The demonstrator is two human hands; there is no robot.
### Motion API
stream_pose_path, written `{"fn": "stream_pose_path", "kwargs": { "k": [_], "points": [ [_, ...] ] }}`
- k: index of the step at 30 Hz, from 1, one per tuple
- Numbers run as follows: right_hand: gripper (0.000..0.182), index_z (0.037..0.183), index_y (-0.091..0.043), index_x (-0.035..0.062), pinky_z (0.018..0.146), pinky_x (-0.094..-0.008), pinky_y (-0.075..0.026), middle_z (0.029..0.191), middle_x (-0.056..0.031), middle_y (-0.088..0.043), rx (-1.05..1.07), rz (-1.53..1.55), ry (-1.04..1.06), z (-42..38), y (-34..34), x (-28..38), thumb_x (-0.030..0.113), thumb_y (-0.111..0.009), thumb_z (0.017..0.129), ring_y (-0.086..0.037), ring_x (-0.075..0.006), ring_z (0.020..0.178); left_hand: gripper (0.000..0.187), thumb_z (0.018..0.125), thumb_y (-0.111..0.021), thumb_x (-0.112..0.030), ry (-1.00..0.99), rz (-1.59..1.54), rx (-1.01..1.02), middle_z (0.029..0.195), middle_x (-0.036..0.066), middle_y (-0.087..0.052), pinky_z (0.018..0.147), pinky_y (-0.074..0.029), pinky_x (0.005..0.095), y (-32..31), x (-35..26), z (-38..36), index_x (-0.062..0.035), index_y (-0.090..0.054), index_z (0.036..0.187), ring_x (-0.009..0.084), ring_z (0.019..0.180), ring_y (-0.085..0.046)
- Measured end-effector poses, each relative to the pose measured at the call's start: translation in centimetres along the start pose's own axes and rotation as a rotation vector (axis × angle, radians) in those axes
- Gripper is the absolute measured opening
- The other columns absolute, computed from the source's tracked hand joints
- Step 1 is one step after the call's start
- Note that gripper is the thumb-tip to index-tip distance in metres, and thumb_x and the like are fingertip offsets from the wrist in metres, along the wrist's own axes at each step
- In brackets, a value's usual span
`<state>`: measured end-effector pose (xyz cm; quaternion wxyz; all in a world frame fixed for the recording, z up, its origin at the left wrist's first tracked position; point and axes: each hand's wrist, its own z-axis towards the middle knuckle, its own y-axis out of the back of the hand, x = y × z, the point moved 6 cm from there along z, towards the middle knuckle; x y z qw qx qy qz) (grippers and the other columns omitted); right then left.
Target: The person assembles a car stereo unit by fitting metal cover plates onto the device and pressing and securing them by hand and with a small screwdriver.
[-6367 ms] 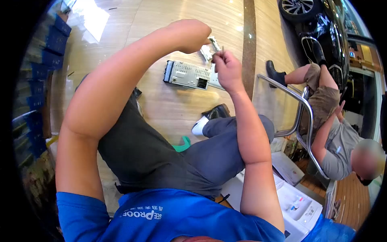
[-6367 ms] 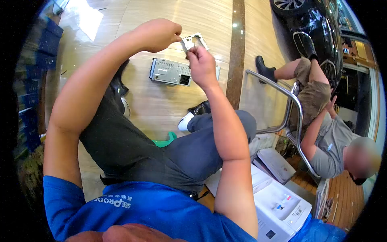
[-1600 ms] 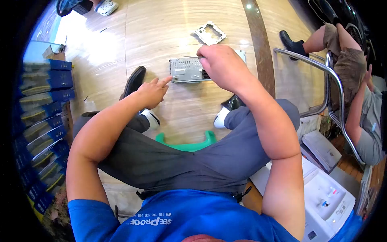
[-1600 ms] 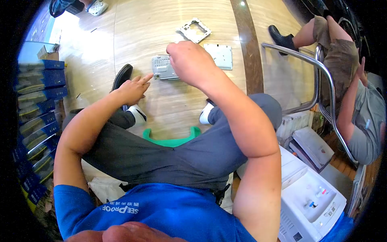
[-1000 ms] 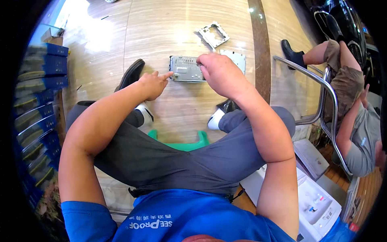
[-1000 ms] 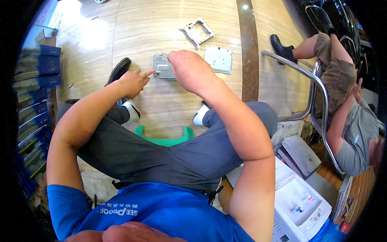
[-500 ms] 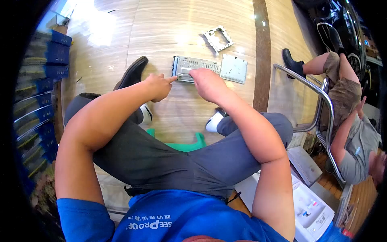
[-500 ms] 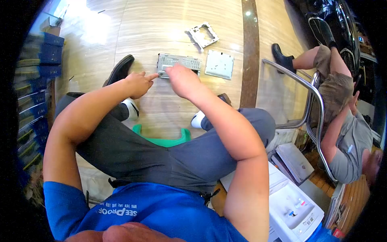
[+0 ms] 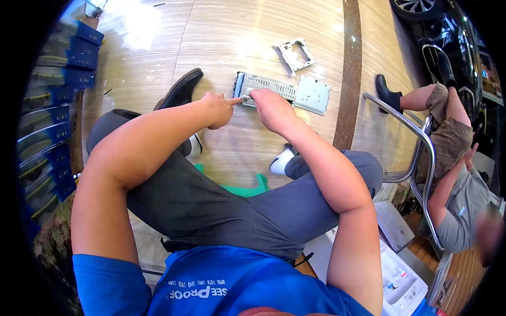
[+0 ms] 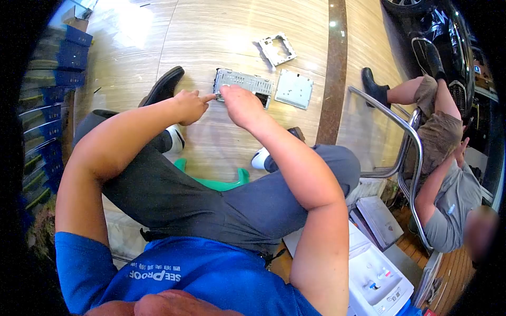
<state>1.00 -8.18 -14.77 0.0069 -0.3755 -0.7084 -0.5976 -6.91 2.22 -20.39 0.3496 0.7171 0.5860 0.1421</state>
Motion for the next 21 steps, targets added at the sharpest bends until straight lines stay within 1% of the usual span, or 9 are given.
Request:
{"fn": "stream_pose_path", "kwargs": {
  "k": [2, 4, 12, 14, 16, 21],
  "points": [
    [0.023, 0.112, -0.060, 0.0038, 0.085, -0.0483, -0.051, 0.102, -0.0216, -0.064, -0.007, -0.008, 0.001, 0.1, 0.0, 0.1, 0.010, -0.049, 0.092, -0.062, -0.0396, 0.098, 0.052, 0.074, -0.073, -0.005, 0.002, -0.008, 0.012, 0.163, 0.003, -0.022, 0.088, -0.052, 0.0478, 0.5, -0.2, -0.4, -0.0083, -0.067, 0.125, 0.0324, 0.125, -0.053],
    [0.023, 0.111, -0.060, 0.0038, 0.085, -0.0482, -0.051, 0.102, -0.0217, -0.064, -0.013, 0.001, 0.011, 0.1, 0.1, 0.2, 0.010, -0.049, 0.092, -0.062, -0.0395, 0.098, 0.041, 0.083, -0.063, -0.006, -0.016, 0.042, 0.029, 0.161, 0.006, -0.027, 0.092, -0.054, 0.0435, 0.9, -0.4, -0.9, -0.0049, -0.065, 0.124, 0.0317, 0.123, -0.054],
    [0.023, 0.113, -0.059, 0.0037, 0.086, -0.0474, -0.051, 0.104, -0.0215, -0.064, -0.011, 0.010, 0.016, 0.2, 0.0, 0.3, 0.010, -0.050, 0.092, -0.062, -0.0391, 0.100, 0.044, 0.082, -0.065, -0.006, 0.006, 0.020, 0.055, 0.161, 0.006, -0.026, 0.093, -0.053, 0.0447, 1.1, -0.4, -1.0, -0.0056, -0.064, 0.126, 0.0322, 0.125, -0.053],
    [0.016, 0.103, -0.055, 0.0032, 0.082, -0.0477, -0.052, 0.099, -0.0214, -0.063, -0.054, 0.001, 0.052, 0.0, 0.2, 0.5, 0.006, -0.046, 0.090, -0.063, -0.0392, 0.097, 0.045, 0.082, -0.065, -0.006, 0.015, 0.006, 0.050, 0.161, 0.006, -0.026, 0.094, -0.053, 0.0450, 1.5, -0.5, -1.2, -0.0058, -0.064, 0.127, 0.0323, 0.125, -0.053],
    [0.016, 0.103, -0.055, 0.0033, 0.082, -0.0477, -0.052, 0.099, -0.0213, -0.063, -0.061, -0.002, 0.059, 0.0, 0.2, 0.5, 0.006, -0.046, 0.090, -0.063, -0.0393, 0.097, 0.045, 0.082, -0.065, -0.006, 0.013, 0.012, 0.080, 0.162, 0.006, -0.025, 0.094, -0.052, 0.0454, 1.7, -0.6, -1.4, -0.0061, -0.064, 0.127, 0.0324, 0.126, -0.053],
    [0.017, 0.104, -0.056, 0.0036, 0.082, -0.0479, -0.052, 0.099, -0.0210, -0.063, -0.045, -0.019, 0.055, 0.1, 0.1, 0.6, 0.005, -0.047, 0.090, -0.063, -0.0392, 0.097, 0.045, 0.081, -0.066, -0.005, 0.021, 0.003, 0.072, 0.162, 0.006, -0.025, 0.094, -0.052, 0.0456, 1.3, -0.4, -1.0, -0.0064, -0.064, 0.127, 0.0320, 0.127, -0.052]
  ]
}}
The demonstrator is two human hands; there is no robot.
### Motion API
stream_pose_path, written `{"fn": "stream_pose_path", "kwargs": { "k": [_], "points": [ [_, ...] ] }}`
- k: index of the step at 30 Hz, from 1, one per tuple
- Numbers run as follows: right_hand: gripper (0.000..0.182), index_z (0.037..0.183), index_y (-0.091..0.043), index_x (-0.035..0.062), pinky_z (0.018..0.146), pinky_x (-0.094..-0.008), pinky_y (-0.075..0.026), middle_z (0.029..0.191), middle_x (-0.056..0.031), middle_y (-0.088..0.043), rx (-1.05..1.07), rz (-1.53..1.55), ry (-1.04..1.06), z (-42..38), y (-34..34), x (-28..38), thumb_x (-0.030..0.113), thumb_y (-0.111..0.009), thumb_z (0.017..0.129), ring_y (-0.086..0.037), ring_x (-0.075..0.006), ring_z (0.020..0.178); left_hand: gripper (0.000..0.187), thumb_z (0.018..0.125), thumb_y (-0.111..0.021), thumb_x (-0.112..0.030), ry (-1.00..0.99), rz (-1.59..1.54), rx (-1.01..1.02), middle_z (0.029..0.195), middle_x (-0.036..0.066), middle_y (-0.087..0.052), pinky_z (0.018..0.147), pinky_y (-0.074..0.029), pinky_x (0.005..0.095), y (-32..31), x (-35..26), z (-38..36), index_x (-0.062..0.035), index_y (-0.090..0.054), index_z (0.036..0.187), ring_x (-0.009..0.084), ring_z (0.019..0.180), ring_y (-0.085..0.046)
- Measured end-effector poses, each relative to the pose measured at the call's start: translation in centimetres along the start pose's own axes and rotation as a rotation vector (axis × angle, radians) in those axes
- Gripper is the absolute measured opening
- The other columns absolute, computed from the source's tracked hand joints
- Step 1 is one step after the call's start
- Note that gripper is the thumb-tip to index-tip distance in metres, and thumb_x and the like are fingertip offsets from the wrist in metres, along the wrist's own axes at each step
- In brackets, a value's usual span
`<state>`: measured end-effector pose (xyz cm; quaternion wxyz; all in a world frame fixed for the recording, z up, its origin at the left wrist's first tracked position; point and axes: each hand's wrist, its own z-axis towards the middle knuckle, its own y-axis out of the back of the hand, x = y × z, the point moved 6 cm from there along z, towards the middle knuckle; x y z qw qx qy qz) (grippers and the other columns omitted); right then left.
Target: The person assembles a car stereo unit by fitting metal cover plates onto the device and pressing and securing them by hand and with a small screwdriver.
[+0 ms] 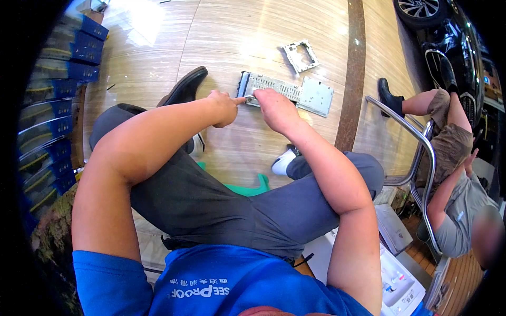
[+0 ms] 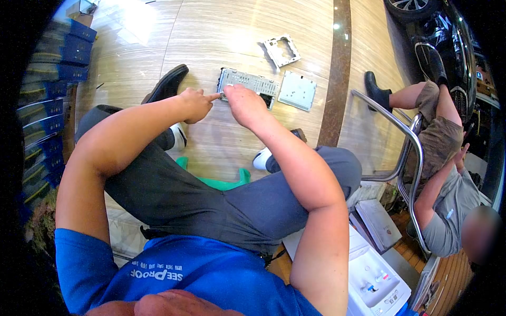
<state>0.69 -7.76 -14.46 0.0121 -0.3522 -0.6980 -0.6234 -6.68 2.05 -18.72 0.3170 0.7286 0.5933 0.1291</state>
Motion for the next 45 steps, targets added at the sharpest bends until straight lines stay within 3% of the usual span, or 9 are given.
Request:
{"fn": "stream_pose_path", "kwargs": {
  "k": [5, 7, 11, 20, 21, 23, 26, 29, 45],
  "points": [
    [0.018, 0.106, -0.057, 0.0070, 0.079, -0.0459, -0.054, 0.101, -0.0173, -0.063, 0.131, -0.199, -0.022, 0.1, 0.6, 1.6, 0.008, -0.049, 0.090, -0.064, -0.0363, 0.094, 0.045, 0.079, -0.068, -0.005, 0.030, 0.014, 0.013, 0.162, 0.005, -0.023, 0.092, -0.052, 0.0472, -0.1, -0.1, 0.1, -0.0060, -0.066, 0.124, 0.0315, 0.126, -0.053],
    [0.016, 0.105, -0.057, 0.0067, 0.078, -0.0460, -0.055, 0.100, -0.0169, -0.063, 0.133, -0.226, -0.006, 0.2, 0.5, 2.1, 0.009, -0.049, 0.091, -0.065, -0.0360, 0.094, 0.082, 0.073, -0.076, -0.004, 0.045, -0.025, 0.065, 0.164, 0.000, -0.021, 0.092, -0.048, 0.0495, 0.0, -0.1, 0.0, -0.0123, -0.044, 0.148, 0.0308, 0.130, -0.050],
    [0.013, 0.102, -0.056, 0.0053, 0.078, -0.0467, -0.055, 0.098, -0.0163, -0.063, 0.180, -0.287, -0.037, 0.8, 0.4, 2.6, 0.010, -0.050, 0.091, -0.065, -0.0350, 0.093, 0.082, 0.073, -0.076, -0.004, 0.042, -0.032, 0.109, 0.164, 0.000, -0.021, 0.092, -0.047, 0.0503, 0.1, -0.2, -0.1, -0.0116, -0.044, 0.149, 0.0308, 0.132, -0.048],
    [0.017, 0.105, -0.055, 0.0047, 0.078, -0.0484, -0.054, 0.104, -0.0182, -0.059, -0.043, -0.092, 0.104, 1.6, -0.1, 2.2, 0.015, -0.048, 0.094, -0.065, -0.0365, 0.094, 0.104, 0.074, -0.076, -0.008, 0.103, -0.070, 0.043, 0.141, 0.011, -0.055, 0.096, -0.044, 0.0525, -1.3, 0.6, 1.7, -0.0122, -0.015, 0.158, 0.0317, 0.127, -0.054],
    [0.017, 0.105, -0.055, 0.0047, 0.078, -0.0484, -0.054, 0.104, -0.0182, -0.059, -0.040, -0.091, 0.107, 1.5, -0.3, 1.9, 0.015, -0.048, 0.094, -0.065, -0.0365, 0.094, 0.070, 0.079, -0.071, -0.009, 0.079, -0.033, 0.049, 0.150, 0.008, -0.042, 0.094, -0.049, 0.0501, -1.2, 0.6, 1.6, -0.0090, -0.040, 0.142, 0.0317, 0.127, -0.053],
    [0.017, 0.106, -0.054, 0.0057, 0.078, -0.0491, -0.053, 0.103, -0.0180, -0.059, 0.031, -0.063, 0.087, 1.6, 0.1, 2.2, 0.016, -0.047, 0.095, -0.064, -0.0372, 0.094, 0.042, 0.083, -0.066, -0.010, 0.059, -0.002, 0.055, 0.160, 0.005, -0.029, 0.091, -0.053, 0.0478, -1.0, 0.4, 1.3, -0.0058, -0.065, 0.125, 0.0316, 0.128, -0.052],
    [0.037, 0.125, -0.053, 0.0069, 0.085, -0.0438, -0.052, 0.110, -0.0167, -0.058, 0.187, -0.166, -0.018, 1.9, 0.3, 2.5, 0.003, -0.051, 0.088, -0.062, -0.0342, 0.102, 0.042, 0.083, -0.067, -0.010, 0.048, 0.018, 0.046, 0.160, 0.006, -0.029, 0.092, -0.053, 0.0479, -0.9, 0.3, 1.2, -0.0053, -0.065, 0.125, 0.0321, 0.128, -0.052],
    [0.038, 0.126, -0.052, 0.0082, 0.085, -0.0435, -0.052, 0.110, -0.0161, -0.058, 0.231, -0.216, -0.038, 2.0, 0.1, 2.7, 0.003, -0.050, 0.088, -0.062, -0.0340, 0.103, 0.043, 0.082, -0.068, -0.010, 0.044, 0.008, 0.026, 0.160, 0.006, -0.029, 0.092, -0.053, 0.0483, -0.5, 0.2, 0.6, -0.0053, -0.065, 0.124, 0.0323, 0.127, -0.053],
    [0.019, 0.111, -0.052, 0.0072, 0.078, -0.0496, -0.053, 0.101, -0.0179, -0.060, 0.132, -0.172, 0.030, 1.7, -0.2, 2.7, 0.014, -0.047, 0.094, -0.066, -0.0368, 0.092, 0.046, 0.081, -0.070, -0.010, 0.042, -0.006, 0.025, 0.161, 0.004, -0.027, 0.091, -0.053, 0.0485, -0.7, 0.1, 0.8, -0.0080, -0.065, 0.126, 0.0316, 0.129, -0.052]
  ]
}}
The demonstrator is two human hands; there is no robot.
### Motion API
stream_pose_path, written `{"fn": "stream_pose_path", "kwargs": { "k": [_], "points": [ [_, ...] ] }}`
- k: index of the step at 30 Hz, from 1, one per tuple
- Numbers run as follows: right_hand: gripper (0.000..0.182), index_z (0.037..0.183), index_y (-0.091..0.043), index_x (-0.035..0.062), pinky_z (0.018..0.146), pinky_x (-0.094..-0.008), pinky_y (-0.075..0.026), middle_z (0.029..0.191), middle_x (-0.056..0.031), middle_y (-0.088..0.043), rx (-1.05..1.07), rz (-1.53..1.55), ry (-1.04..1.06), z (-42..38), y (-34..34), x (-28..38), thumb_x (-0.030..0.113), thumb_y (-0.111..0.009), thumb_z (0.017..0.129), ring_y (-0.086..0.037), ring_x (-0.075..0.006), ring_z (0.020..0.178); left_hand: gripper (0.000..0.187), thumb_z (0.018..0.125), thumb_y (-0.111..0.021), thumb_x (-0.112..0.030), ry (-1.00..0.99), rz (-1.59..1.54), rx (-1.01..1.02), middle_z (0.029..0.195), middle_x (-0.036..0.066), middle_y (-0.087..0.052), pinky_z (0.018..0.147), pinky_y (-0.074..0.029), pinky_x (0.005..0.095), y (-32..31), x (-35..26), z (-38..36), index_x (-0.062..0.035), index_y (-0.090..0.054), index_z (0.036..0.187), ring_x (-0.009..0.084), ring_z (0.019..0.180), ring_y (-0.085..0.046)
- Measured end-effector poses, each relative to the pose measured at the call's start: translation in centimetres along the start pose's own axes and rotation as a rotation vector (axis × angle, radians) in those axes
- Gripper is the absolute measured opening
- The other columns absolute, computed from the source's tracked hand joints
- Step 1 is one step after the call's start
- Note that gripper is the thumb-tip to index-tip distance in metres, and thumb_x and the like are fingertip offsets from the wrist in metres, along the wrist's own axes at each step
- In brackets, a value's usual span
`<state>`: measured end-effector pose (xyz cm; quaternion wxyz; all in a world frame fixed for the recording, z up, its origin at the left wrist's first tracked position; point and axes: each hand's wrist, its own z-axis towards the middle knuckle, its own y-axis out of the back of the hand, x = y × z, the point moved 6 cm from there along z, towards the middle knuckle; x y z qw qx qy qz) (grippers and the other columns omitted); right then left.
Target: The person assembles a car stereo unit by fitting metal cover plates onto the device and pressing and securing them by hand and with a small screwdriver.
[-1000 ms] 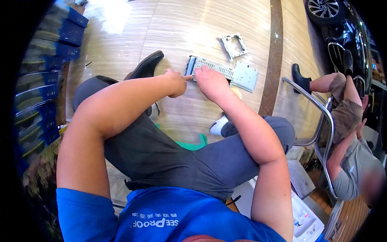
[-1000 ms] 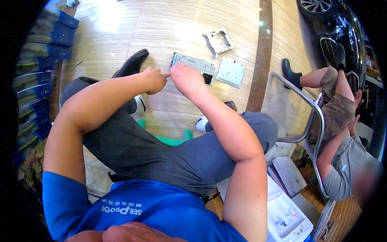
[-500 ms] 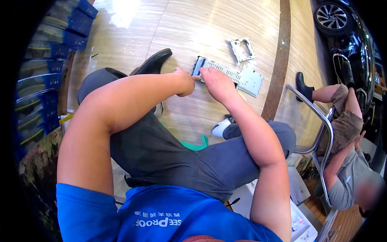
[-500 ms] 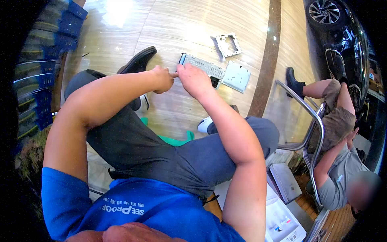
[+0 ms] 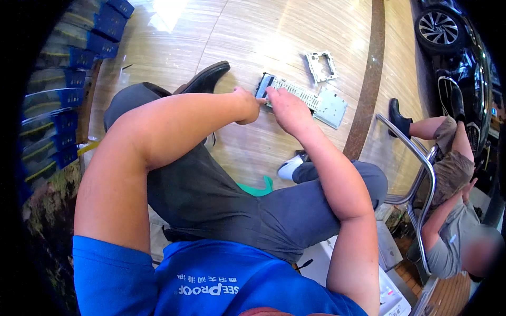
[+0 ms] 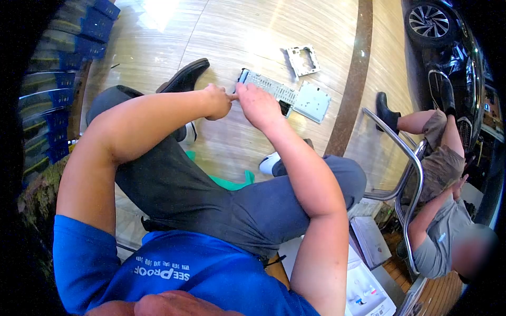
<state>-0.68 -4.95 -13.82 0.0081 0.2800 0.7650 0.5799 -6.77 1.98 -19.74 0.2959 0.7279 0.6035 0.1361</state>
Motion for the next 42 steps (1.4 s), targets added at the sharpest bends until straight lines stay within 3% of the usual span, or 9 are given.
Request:
{"fn": "stream_pose_path", "kwargs": {
  "k": [12, 14, 24, 27, 29, 32, 34, 37, 42],
  "points": [
    [0.028, 0.122, -0.051, 0.0065, 0.080, -0.0482, -0.053, 0.106, -0.0203, -0.060, 0.009, -0.010, -0.030, 0.10, -0.33, -0.28, 0.014, -0.045, 0.096, -0.065, -0.0370, 0.095, 0.054, 0.080, -0.073, -0.012, -0.020, 0.003, 0.018, 0.161, 0.003, -0.027, 0.094, -0.050, 0.0510, 0.34, -0.19, -0.33, -0.0102, -0.062, 0.132, 0.0315, 0.130, -0.050],
    [0.050, 0.133, -0.047, 0.0092, 0.085, -0.0459, -0.052, 0.108, -0.0191, -0.059, -0.055, 0.050, 0.027, 0.01, -0.29, -0.08, 0.000, -0.055, 0.085, -0.063, -0.0373, 0.101, 0.055, 0.079, -0.074, -0.012, -0.032, -0.002, 0.012, 0.161, 0.002, -0.027, 0.094, -0.050, 0.0519, 0.55, -0.28, -0.61, -0.0103, -0.062, 0.133, 0.0315, 0.130, -0.050],
    [0.048, 0.133, -0.047, 0.0092, 0.086, -0.0459, -0.053, 0.113, -0.0196, -0.058, 0.077, 0.049, -0.104, 0.09, -0.13, -0.29, 0.000, -0.052, 0.086, -0.062, -0.0388, 0.103, 0.061, 0.076, -0.077, -0.012, -0.021, -0.008, 0.041, 0.161, 0.001, -0.029, 0.093, -0.049, 0.0541, 0.54, -0.27, -0.35, -0.0120, -0.060, 0.135, 0.0304, 0.131, -0.050],
    [0.031, 0.126, -0.050, 0.0071, 0.081, -0.0479, -0.053, 0.104, -0.0207, -0.062, -0.148, 0.088, 0.136, -0.26, 0.05, 0.12, 0.014, -0.045, 0.096, -0.065, -0.0381, 0.097, 0.063, 0.076, -0.077, -0.012, -0.027, 0.004, 0.049, 0.161, 0.001, -0.029, 0.093, -0.049, 0.0532, 0.70, -0.38, -0.63, -0.0125, -0.058, 0.137, 0.0305, 0.131, -0.050],
    [0.047, 0.134, -0.047, 0.0082, 0.087, -0.0457, -0.053, 0.112, -0.0192, -0.060, 0.035, 0.053, 0.017, -0.08, 0.03, 0.11, 0.000, -0.051, 0.088, -0.062, -0.0388, 0.104, 0.064, 0.077, -0.077, -0.012, -0.029, 0.010, 0.054, 0.161, 0.001, -0.028, 0.093, -0.049, 0.0527, 0.52, -0.40, -0.52, -0.0127, -0.058, 0.138, 0.0306, 0.131, -0.050],
    [0.049, 0.135, -0.046, 0.0078, 0.088, -0.0452, -0.052, 0.114, -0.0193, -0.060, 0.105, 0.049, -0.112, 0.36, 0.19, -0.19, 0.000, -0.052, 0.087, -0.061, -0.0377, 0.106, 0.064, 0.078, -0.075, -0.011, -0.031, 0.003, 0.025, 0.162, 0.002, -0.026, 0.094, -0.049, 0.0514, 0.67, -0.37, -0.50, -0.0121, -0.055, 0.140, 0.0316, 0.131, -0.050],
    [0.050, 0.135, -0.046, 0.0076, 0.088, -0.0454, -0.052, 0.114, -0.0194, -0.060, 0.064, 0.066, -0.080, 0.27, 0.05, -0.33, 0.000, -0.052, 0.087, -0.061, -0.0374, 0.106, 0.071, 0.085, -0.069, -0.014, -0.040, -0.006, 0.164, 0.166, -0.001, -0.008, 0.106, -0.035, 0.0660, 0.32, -0.37, -0.46, -0.0168, -0.041, 0.150, 0.0333, 0.143, -0.037],
    [0.049, 0.135, -0.046, 0.0069, 0.089, -0.0456, -0.052, 0.115, -0.0198, -0.061, 0.019, 0.086, -0.007, -0.02, 0.04, -0.10, 0.000, -0.052, 0.087, -0.062, -0.0370, 0.106, 0.065, 0.080, -0.072, -0.009, -0.051, 0.012, 0.031, 0.162, 0.004, -0.027, 0.094, -0.049, 0.0513, 0.61, -0.43, -0.89, -0.0099, -0.052, 0.142, 0.0332, 0.129, -0.052],
    [0.036, 0.128, -0.049, 0.0059, 0.083, -0.0470, -0.053, 0.107, -0.0209, -0.062, -0.020, 0.070, 0.027, 0.15, 0.15, -0.04, 0.006, -0.048, 0.092, -0.064, -0.0376, 0.100, 0.063, 0.081, -0.069, -0.009, -0.059, 0.008, 0.029, 0.162, 0.005, -0.027, 0.094, -0.049, 0.0521, 0.51, -0.42, -0.78, -0.0096, -0.052, 0.142, 0.0335, 0.129, -0.052]
  ]
}}
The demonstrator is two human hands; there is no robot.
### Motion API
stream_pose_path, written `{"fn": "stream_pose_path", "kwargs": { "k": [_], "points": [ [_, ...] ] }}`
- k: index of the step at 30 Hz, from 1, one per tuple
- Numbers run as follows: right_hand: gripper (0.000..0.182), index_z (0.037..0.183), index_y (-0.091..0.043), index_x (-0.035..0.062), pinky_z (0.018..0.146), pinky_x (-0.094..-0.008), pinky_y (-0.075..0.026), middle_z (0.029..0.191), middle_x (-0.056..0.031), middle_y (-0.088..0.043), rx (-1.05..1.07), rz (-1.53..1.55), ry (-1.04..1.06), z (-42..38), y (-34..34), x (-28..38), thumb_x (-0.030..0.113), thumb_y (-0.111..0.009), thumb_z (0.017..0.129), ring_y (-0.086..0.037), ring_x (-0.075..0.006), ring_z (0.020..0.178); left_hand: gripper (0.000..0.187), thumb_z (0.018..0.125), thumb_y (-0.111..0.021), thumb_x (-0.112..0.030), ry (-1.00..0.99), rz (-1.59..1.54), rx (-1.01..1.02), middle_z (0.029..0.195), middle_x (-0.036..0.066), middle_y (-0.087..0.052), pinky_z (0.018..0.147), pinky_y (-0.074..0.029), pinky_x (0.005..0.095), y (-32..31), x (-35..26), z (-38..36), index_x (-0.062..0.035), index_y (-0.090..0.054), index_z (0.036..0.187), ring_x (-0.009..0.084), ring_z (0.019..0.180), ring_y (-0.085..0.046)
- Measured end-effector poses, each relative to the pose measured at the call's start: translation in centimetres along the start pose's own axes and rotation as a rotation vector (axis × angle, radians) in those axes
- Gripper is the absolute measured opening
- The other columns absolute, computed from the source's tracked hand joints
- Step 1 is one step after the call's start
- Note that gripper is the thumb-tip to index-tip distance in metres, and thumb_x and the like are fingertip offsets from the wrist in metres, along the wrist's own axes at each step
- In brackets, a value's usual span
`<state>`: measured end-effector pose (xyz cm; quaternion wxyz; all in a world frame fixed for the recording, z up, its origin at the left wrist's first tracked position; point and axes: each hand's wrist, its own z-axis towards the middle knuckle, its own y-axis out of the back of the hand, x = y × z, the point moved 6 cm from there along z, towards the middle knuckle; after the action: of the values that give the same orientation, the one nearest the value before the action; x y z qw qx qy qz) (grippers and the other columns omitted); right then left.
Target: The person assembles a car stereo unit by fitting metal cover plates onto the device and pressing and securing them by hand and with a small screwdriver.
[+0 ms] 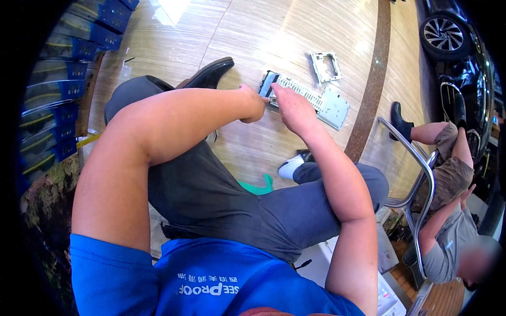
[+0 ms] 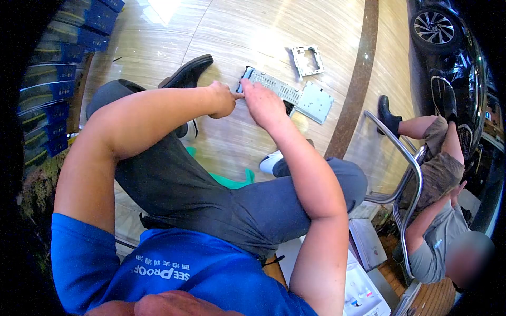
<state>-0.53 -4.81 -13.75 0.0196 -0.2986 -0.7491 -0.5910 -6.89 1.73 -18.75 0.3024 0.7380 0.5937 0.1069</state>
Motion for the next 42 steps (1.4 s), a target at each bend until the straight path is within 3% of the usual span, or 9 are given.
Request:
{"fn": "stream_pose_path", "kwargs": {
  "k": [13, 18, 21, 25, 27, 31, 37, 40, 42],
  "points": [
    [0.039, 0.129, -0.048, 0.0072, 0.082, -0.0481, -0.053, 0.111, -0.0220, -0.061, 0.006, 0.014, -0.050, 0.1, -0.2, -0.7, 0.006, -0.049, 0.091, -0.065, -0.0391, 0.098, 0.043, 0.082, -0.069, -0.010, -0.046, 0.022, -0.010, 0.161, 0.006, -0.028, 0.093, -0.052, 0.0486, 0.2, -0.1, -0.2, -0.0080, -0.066, 0.125, 0.0325, 0.128, -0.053],
    [0.032, 0.123, -0.050, 0.0065, 0.079, -0.0483, -0.054, 0.103, -0.0222, -0.062, -0.078, -0.015, -0.014, -0.3, -0.1, -0.4, 0.009, -0.049, 0.092, -0.066, -0.0388, 0.094, 0.045, 0.082, -0.068, -0.010, -0.001, 0.017, 0.010, 0.158, 0.009, -0.032, 0.094, -0.051, 0.0484, -0.4, -0.1, 0.4, -0.0083, -0.063, 0.126, 0.0319, 0.130, -0.050],
    [0.046, 0.133, -0.046, 0.0081, 0.083, -0.0476, -0.053, 0.100, -0.0204, -0.062, 0.027, -0.020, -0.046, -0.4, -0.3, -0.4, 0.004, -0.053, 0.088, -0.064, -0.0390, 0.099, 0.050, 0.083, -0.067, -0.011, -0.016, 0.049, -0.002, 0.153, 0.009, -0.039, 0.095, -0.051, 0.0499, -0.2, -0.1, 0.5, -0.0103, -0.058, 0.132, 0.0324, 0.129, -0.050],
    [0.034, 0.126, -0.049, 0.0085, 0.078, -0.0481, -0.054, 0.101, -0.0196, -0.062, 0.018, -0.030, -0.097, -0.4, 0.2, -0.6, 0.013, -0.049, 0.093, -0.066, -0.0376, 0.093, 0.046, 0.085, -0.065, -0.014, -0.020, 0.062, -0.041, 0.150, 0.009, -0.042, 0.096, -0.050, 0.0493, -0.4, -0.1, 0.8, -0.0109, -0.059, 0.131, 0.0326, 0.126, -0.052],
    [0.030, 0.123, -0.050, 0.0080, 0.077, -0.0480, -0.054, 0.100, -0.0198, -0.063, 0.032, -0.024, -0.085, -0.3, 0.1, -0.5, 0.015, -0.049, 0.094, -0.067, -0.0375, 0.092, 0.052, 0.076, -0.071, -0.008, 0.004, 0.018, -0.043, 0.157, 0.006, -0.034, 0.094, -0.051, 0.0479, -1.0, 0.2, 1.9, -0.0102, -0.063, 0.127, 0.0327, 0.127, -0.053],
    [0.027, 0.120, -0.050, 0.0074, 0.076, -0.0484, -0.054, 0.099, -0.0203, -0.063, -0.083, -0.003, -0.028, -0.9, 0.2, 0.1, 0.016, -0.049, 0.094, -0.067, -0.0381, 0.093, 0.050, 0.078, -0.069, -0.009, -0.029, 0.039, -0.122, 0.150, 0.008, -0.042, 0.096, -0.050, 0.0481, -2.3, 0.7, 3.0, -0.0094, -0.062, 0.127, 0.0329, 0.126, -0.053],
    [0.025, 0.117, -0.051, 0.0065, 0.077, -0.0496, -0.054, 0.100, -0.0212, -0.063, 0.042, 0.078, -0.051, -0.5, 0.0, -0.1, 0.014, -0.049, 0.094, -0.066, -0.0392, 0.095, 0.049, 0.082, -0.064, -0.009, -0.005, -0.004, -0.050, 0.152, 0.009, -0.040, 0.097, -0.049, 0.0490, -1.8, 0.6, 2.4, -0.0099, -0.060, 0.131, 0.0324, 0.129, -0.052],
    [0.028, 0.120, -0.050, 0.0066, 0.080, -0.0501, -0.053, 0.103, -0.0212, -0.063, 0.007, 0.115, -0.068, -0.2, -0.1, -0.9, 0.012, -0.049, 0.093, -0.064, -0.0416, 0.097, 0.050, 0.082, -0.065, -0.009, 0.010, 0.009, -0.029, 0.159, 0.007, -0.030, 0.097, -0.049, 0.0507, -0.8, 0.1, 1.8, -0.0128, -0.061, 0.131, 0.0311, 0.130, -0.051],
    [0.046, 0.130, -0.048, 0.0076, 0.088, -0.0491, -0.051, 0.110, -0.0218, -0.062, -0.007, 0.146, -0.046, -0.7, 0.4, -0.7, 0.000, -0.053, 0.086, -0.061, -0.0414, 0.107, 0.047, 0.086, -0.065, -0.016, -0.002, 0.025, -0.033, 0.158, 0.009, -0.031, 0.094, -0.051, 0.0494, -0.7, 0.2, 1.6, -0.0120, -0.059, 0.132, 0.0322, 0.127, -0.053]
  ]
}}
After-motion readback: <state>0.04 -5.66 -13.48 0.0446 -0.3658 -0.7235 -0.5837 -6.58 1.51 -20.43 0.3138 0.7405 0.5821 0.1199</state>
